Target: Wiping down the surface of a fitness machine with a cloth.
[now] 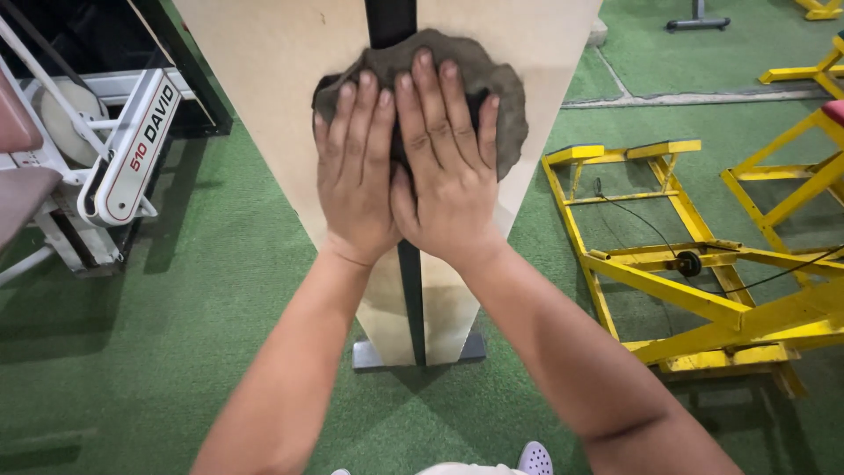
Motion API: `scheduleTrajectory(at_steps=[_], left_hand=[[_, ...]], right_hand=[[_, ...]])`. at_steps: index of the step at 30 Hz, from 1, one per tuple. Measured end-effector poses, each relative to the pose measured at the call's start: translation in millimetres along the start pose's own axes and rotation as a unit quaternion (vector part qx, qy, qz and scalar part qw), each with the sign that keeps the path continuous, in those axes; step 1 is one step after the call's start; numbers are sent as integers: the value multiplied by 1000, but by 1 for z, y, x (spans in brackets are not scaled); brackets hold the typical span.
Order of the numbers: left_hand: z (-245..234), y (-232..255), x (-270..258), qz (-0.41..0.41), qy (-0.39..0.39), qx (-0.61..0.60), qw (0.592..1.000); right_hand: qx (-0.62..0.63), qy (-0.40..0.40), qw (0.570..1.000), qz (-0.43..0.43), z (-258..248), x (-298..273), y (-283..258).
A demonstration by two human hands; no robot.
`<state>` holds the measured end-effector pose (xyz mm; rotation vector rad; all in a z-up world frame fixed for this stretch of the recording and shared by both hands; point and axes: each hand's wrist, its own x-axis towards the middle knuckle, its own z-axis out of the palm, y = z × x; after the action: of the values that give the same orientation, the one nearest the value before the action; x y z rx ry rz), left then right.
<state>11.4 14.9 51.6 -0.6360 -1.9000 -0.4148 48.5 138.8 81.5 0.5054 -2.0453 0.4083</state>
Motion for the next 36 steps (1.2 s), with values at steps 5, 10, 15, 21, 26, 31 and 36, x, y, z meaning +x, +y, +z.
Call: scheduleTrajectory(at_steps=[5,10,15,21,26,31,36], left_hand=[[22,-7,-25,-17,-4,9,1000],[55,-23,-74,64,87,29,994],[70,-25,-134,68,77,45,994],[85,-20,-190,40,52,64,996],[79,-16,-198,33,42,77,996],[61,-14,-171,31,22,51,998],[34,-14,-73,47,17,34,998]], right_hand=[[-23,-1,1000,-7,17,-16,6],[-98,81,990,-56,62,-62,20],[-115,89,988,-55,94,-117,21],[-140,63,986,-57,116,-166,23],[-138,54,987,-60,111,-173,19],[-107,44,992,-49,114,-166,24],[-84,55,994,-47,73,-77,22]])
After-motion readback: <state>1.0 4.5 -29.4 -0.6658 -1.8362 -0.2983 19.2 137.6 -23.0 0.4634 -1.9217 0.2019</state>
